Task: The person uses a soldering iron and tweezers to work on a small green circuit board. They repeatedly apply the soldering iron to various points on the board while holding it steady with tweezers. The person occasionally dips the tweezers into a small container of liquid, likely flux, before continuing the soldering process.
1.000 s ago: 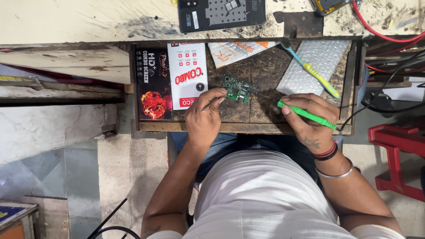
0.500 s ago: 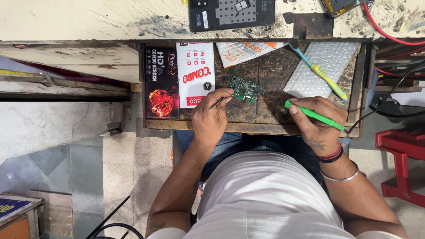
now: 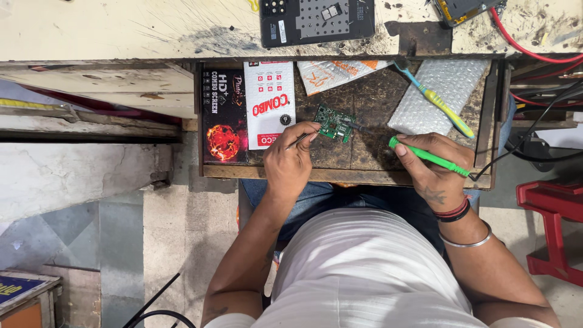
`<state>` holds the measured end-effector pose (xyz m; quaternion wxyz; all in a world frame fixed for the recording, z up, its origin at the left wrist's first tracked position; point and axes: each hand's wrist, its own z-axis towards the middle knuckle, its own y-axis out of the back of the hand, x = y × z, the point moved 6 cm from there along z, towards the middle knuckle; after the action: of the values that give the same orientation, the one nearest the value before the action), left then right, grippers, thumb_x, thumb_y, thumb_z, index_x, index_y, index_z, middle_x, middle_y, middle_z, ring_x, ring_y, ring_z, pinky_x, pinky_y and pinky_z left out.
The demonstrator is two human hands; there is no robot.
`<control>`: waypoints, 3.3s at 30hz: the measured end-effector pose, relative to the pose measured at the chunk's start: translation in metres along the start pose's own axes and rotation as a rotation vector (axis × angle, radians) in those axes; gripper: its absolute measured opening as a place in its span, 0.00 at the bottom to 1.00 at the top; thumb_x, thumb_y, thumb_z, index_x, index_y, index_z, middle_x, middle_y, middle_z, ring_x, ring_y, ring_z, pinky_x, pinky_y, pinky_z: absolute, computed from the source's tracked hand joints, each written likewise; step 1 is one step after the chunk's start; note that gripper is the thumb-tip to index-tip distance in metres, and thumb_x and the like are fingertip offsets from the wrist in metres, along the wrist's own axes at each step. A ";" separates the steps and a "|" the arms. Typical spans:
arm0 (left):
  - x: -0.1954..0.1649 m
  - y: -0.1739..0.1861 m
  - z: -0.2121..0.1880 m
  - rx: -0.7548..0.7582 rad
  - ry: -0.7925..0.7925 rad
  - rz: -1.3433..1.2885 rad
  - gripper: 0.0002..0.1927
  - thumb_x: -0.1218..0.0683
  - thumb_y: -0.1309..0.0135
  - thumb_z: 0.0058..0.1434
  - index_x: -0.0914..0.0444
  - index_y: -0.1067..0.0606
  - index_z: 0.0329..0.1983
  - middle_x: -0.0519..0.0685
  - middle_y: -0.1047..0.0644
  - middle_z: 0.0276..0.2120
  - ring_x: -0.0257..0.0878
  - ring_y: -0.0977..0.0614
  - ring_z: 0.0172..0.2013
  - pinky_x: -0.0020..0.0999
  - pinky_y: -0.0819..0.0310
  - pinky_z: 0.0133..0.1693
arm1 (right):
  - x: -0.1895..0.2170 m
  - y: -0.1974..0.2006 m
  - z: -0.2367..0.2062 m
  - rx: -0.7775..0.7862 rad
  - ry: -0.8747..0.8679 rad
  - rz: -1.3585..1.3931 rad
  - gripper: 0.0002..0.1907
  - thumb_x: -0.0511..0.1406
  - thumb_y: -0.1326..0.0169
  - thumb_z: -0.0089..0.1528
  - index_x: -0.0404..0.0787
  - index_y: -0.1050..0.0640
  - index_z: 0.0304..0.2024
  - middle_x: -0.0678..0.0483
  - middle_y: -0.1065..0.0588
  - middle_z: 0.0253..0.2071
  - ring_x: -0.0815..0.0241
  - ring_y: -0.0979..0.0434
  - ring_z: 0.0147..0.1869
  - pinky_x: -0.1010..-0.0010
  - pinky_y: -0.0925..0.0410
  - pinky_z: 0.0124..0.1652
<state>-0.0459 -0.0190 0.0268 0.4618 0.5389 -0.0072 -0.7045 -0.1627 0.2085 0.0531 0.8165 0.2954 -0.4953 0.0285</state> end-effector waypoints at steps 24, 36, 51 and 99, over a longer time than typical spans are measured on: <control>0.004 -0.002 -0.001 -0.009 -0.016 -0.027 0.07 0.60 0.44 0.70 0.63 0.29 0.48 0.47 0.17 0.44 0.41 0.13 0.44 0.32 0.17 0.44 | -0.004 -0.001 0.000 -0.001 -0.023 0.010 0.06 0.28 0.35 0.64 0.32 0.17 0.42 0.46 0.18 0.39 0.58 0.16 0.40 0.74 0.27 0.41; 0.002 0.000 -0.002 -0.015 -0.004 -0.007 0.07 0.60 0.43 0.69 0.62 0.28 0.47 0.46 0.17 0.43 0.42 0.13 0.43 0.34 0.18 0.43 | 0.001 0.001 0.001 0.004 -0.019 -0.003 0.05 0.27 0.35 0.63 0.32 0.17 0.41 0.46 0.18 0.39 0.58 0.16 0.41 0.73 0.26 0.43; 0.002 -0.001 -0.002 -0.011 0.004 -0.017 0.06 0.59 0.43 0.70 0.62 0.27 0.47 0.46 0.17 0.43 0.42 0.13 0.43 0.33 0.18 0.43 | -0.001 0.001 0.001 0.018 -0.027 0.026 0.05 0.28 0.35 0.64 0.32 0.17 0.42 0.46 0.18 0.39 0.58 0.16 0.41 0.74 0.26 0.42; 0.003 -0.001 0.000 0.010 0.016 0.007 0.05 0.59 0.44 0.70 0.62 0.27 0.46 0.46 0.17 0.43 0.41 0.13 0.43 0.33 0.18 0.43 | -0.001 0.001 0.004 0.017 -0.037 -0.009 0.06 0.30 0.36 0.65 0.33 0.16 0.42 0.48 0.18 0.38 0.59 0.17 0.40 0.74 0.27 0.42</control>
<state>-0.0464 -0.0202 0.0236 0.4618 0.5468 -0.0089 -0.6984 -0.1662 0.2075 0.0541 0.8046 0.3051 -0.5089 0.0237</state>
